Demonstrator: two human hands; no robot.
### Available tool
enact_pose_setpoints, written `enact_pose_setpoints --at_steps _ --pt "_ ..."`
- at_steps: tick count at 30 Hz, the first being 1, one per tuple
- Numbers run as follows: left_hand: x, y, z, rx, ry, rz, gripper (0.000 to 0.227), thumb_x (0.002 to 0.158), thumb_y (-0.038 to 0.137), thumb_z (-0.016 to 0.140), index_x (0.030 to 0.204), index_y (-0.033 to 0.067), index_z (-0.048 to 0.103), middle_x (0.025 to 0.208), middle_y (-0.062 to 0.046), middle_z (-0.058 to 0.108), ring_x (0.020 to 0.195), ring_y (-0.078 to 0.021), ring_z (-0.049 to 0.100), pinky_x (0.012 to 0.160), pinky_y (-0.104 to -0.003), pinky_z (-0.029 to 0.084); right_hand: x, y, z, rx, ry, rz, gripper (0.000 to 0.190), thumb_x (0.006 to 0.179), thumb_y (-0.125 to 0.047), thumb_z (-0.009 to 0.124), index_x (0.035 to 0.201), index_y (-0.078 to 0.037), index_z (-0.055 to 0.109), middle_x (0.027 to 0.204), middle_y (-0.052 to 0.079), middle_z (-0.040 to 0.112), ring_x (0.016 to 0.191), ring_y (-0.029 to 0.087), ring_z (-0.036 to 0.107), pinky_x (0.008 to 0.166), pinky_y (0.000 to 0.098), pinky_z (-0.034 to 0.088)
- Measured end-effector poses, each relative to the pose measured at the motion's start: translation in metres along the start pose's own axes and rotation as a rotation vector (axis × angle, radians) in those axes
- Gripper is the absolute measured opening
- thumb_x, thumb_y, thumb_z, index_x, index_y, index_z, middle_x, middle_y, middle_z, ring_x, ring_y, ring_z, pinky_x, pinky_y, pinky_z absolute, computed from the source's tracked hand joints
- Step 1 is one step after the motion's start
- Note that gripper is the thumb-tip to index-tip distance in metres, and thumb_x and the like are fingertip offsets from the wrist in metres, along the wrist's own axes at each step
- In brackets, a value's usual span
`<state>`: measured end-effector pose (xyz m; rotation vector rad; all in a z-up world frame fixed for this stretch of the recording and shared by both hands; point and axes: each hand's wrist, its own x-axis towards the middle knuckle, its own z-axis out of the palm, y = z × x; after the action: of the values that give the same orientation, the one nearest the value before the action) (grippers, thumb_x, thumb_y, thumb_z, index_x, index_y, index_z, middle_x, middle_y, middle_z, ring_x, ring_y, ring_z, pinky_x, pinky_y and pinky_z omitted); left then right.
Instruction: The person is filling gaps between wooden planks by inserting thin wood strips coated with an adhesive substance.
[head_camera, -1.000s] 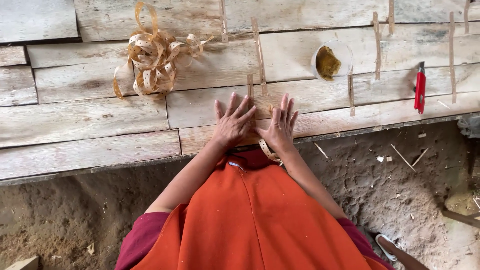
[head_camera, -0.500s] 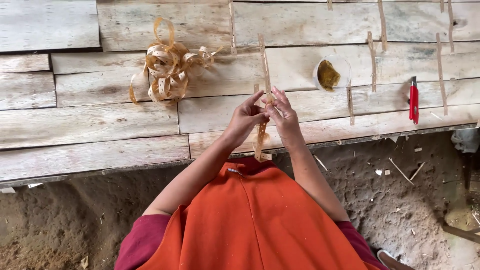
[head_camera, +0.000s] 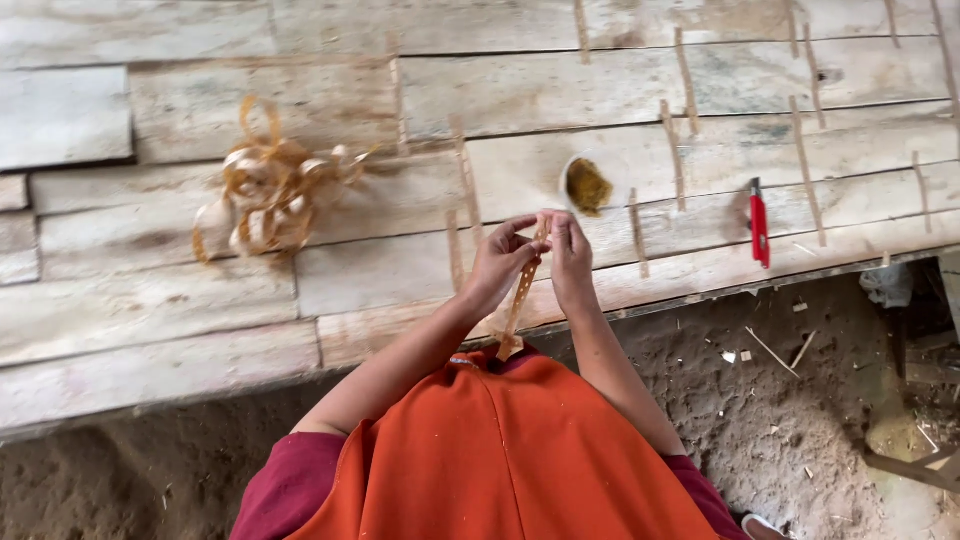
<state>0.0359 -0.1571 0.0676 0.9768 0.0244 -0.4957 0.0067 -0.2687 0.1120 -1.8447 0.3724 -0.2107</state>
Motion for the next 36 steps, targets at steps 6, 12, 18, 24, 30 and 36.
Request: enact_pose_setpoints --at_steps 6,12,18,24,30,36 --pt "0.016 -0.021 0.065 0.128 -0.078 -0.008 0.012 0.092 0.011 0.074 0.103 0.0052 0.073 0.08 -0.008 0.072 0.073 -0.0135 0.07 0.069 -0.024 0.057 0.079 0.082 -0.084 -0.513 0.412 0.047 0.053 0.089 -0.024 0.07 0.137 -0.013 0.052 0.137 0.017 0.05 0.122 0.041 0.053 0.103 0.0525 0.046" --pt "0.032 -0.013 0.072 0.214 -0.036 0.018 0.014 0.091 0.015 0.076 0.105 0.0115 0.073 0.084 -0.003 0.072 0.081 -0.0096 0.064 0.082 -0.027 0.052 0.114 0.105 -0.08 -0.217 0.118 0.199 0.035 0.087 -0.013 0.064 0.122 -0.017 0.068 0.105 0.011 0.071 0.082 0.023 0.07 0.061 0.0356 0.062" --pt "0.013 0.026 0.058 0.081 0.217 0.159 0.011 0.092 0.008 0.073 0.103 0.0054 0.073 0.085 -0.009 0.068 0.074 -0.0138 0.067 0.069 -0.028 0.059 0.103 0.079 -0.012 0.009 -0.406 0.095 0.038 0.086 -0.012 0.068 0.123 -0.022 0.066 0.106 0.002 0.069 0.097 0.016 0.064 0.091 0.0323 0.053" --pt "-0.021 0.071 0.004 -0.103 0.531 0.199 0.025 0.092 0.014 0.075 0.111 0.0017 0.065 0.085 -0.014 0.07 0.066 -0.017 0.068 0.057 -0.031 0.064 0.088 -0.006 0.016 0.208 -0.879 0.339 0.039 0.106 -0.043 0.051 0.137 -0.019 0.05 0.102 0.003 0.058 0.085 0.017 0.069 0.077 0.0299 0.06" --pt "-0.033 0.065 -0.055 0.447 0.777 0.423 0.007 0.091 0.024 0.078 0.096 0.0196 0.077 0.099 -0.001 0.076 0.103 -0.0183 0.061 0.1 -0.031 0.043 0.067 -0.029 0.034 -0.065 -0.92 0.278 0.028 0.096 -0.02 0.073 0.107 0.001 0.06 0.071 0.017 0.071 0.038 0.014 0.061 0.039 0.0242 0.053" --pt "-0.027 0.016 -0.088 0.489 0.74 0.21 0.014 0.09 0.035 0.075 0.097 0.0235 0.078 0.148 0.005 0.054 0.132 -0.0281 0.042 0.11 -0.057 0.025 0.08 -0.045 -0.006 -0.897 -0.947 0.215 0.048 0.081 -0.052 0.077 0.112 -0.016 0.078 0.102 0.013 0.079 0.097 0.031 0.073 0.089 0.043 0.055"
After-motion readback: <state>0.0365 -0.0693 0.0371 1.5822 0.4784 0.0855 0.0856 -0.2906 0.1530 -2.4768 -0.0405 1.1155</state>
